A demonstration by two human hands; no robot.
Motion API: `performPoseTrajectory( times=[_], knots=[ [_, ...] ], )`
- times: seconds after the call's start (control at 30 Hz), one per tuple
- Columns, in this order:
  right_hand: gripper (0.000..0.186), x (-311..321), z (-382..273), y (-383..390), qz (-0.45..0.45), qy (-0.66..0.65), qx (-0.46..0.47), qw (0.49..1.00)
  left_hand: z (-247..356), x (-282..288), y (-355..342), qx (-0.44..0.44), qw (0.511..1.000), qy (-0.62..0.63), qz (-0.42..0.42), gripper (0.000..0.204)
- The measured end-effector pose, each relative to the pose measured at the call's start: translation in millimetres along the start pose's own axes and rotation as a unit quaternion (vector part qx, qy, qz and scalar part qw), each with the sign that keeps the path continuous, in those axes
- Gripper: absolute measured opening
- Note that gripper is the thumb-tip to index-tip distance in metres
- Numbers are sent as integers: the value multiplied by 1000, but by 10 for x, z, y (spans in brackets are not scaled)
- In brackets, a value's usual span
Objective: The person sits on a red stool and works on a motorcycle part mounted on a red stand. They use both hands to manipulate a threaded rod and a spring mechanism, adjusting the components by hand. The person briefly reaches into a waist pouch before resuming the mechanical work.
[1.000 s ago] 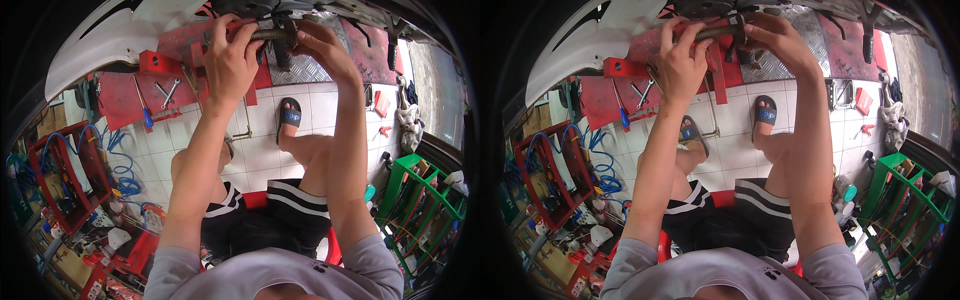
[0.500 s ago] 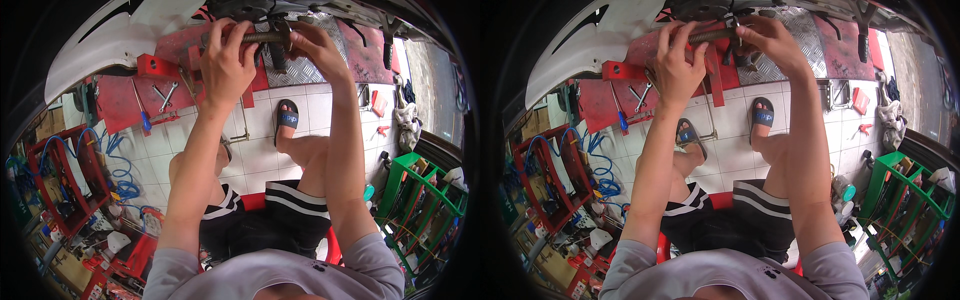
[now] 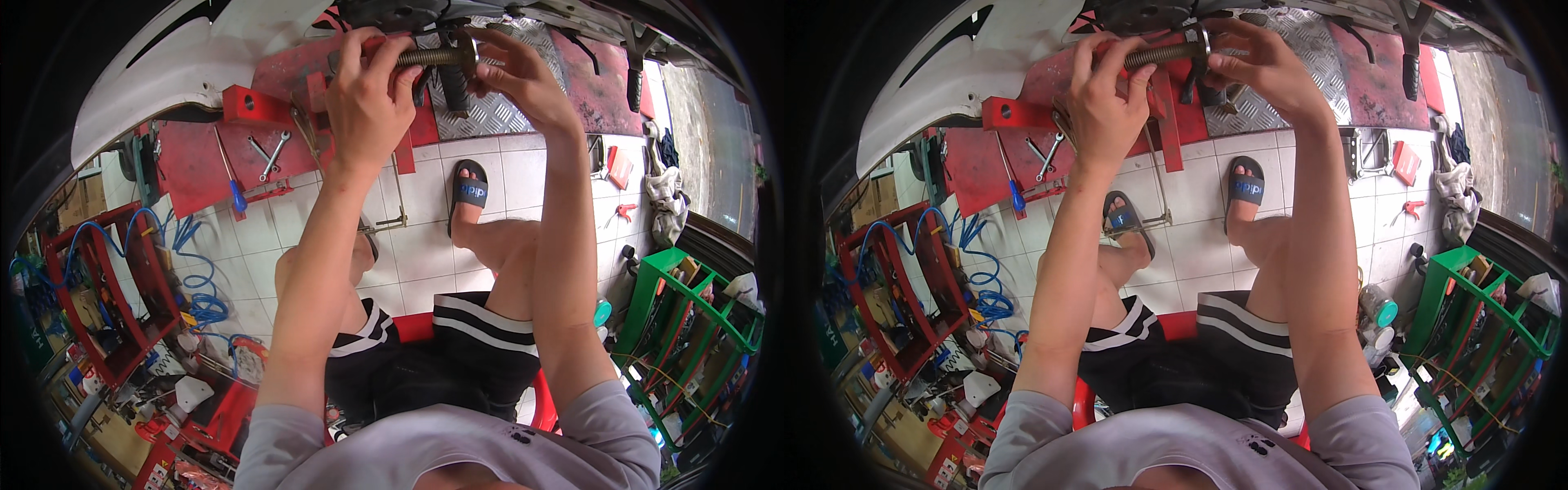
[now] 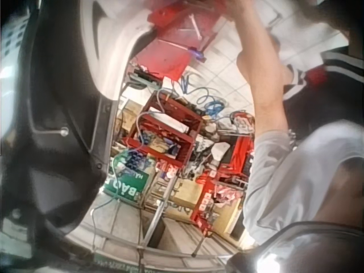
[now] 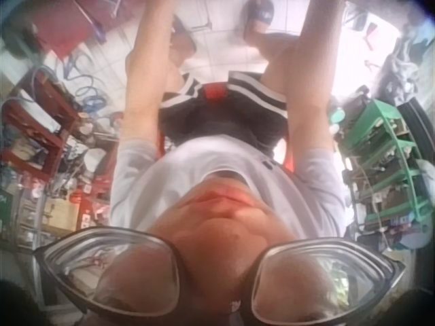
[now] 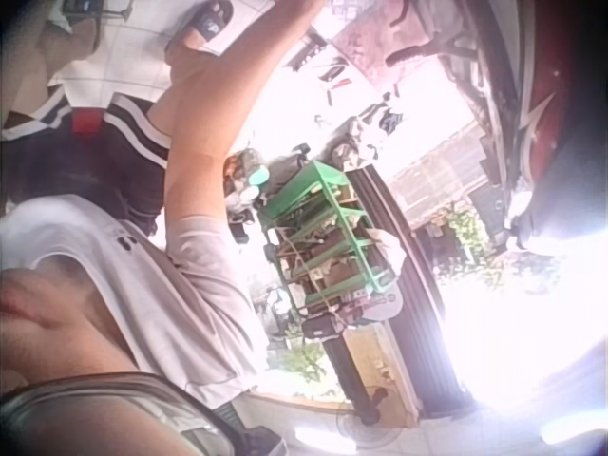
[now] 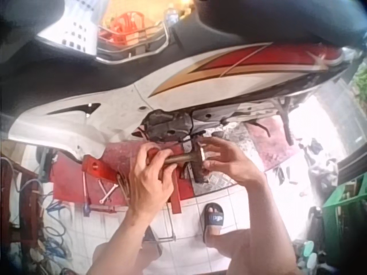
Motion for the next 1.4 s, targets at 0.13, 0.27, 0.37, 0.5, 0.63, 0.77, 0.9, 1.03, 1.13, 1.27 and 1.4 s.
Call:
performPoseTrajectory(
  times=[0.13, 0.27, 0.37, 0.5, 0.63, 0.77, 0.9, 1.03, 1.13, 1.27, 1.4],
  knots=[
    [52, 43, 59, -91, 1, 34, -116, 993, -10, 36, -24, -52, 998, 12, 36, 56],
    [57, -43, 111, -118, 68, 64, -184, 978, -198, 83, 14, -5, 997, 79, -1, 61],
    [61, -65, 161, -135, 125, 102, -234, 959, -238, 86, 10, 17, 994, 106, -29, 58],
    [56, -124, 115, -114, 112, 21, -197, 974, -251, 106, 9, 19, 992, 119, -42, 54],
    [57, -94, 129, -116, 114, -68, -129, 983, -256, 100, -8, 7, 992, 116, -39, 53],
    [64, -104, -138, -15, 16, -37, -18, 999, -285, 139, 20, 34, 992, 114, -52, 52],
    [56, -134, -148, -17, 51, 33, -3, 998, -263, 115, -6, 22, 993, 111, -45, 52],
    [52, -66, -37, -91, 56, 24, -134, 989, -226, 160, -15, 15, 995, 88, -44, 51],
    [56, -136, -122, -18, 77, 28, 8, 997, -220, 169, -17, 24, 995, 75, -54, 51],
    [61, -41, -78, -71, 73, 66, -87, 991, -205, 172, -16, 21, 995, 86, -42, 50],
    [62, -94, -34, -37, 81, 42, 20, 996, -214, 164, -12, 33, 993, 105, -44, 51]
  ],
)
Point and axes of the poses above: each hand's wrist, its own y-axis away from the middle knuckle, its own x-axis out of the back of the hand, z = x × y, the point moved 2 cm from there along -y, towards the middle knuckle, and after that the axes turned 3 degrees about -x, right-handed, at the moved point
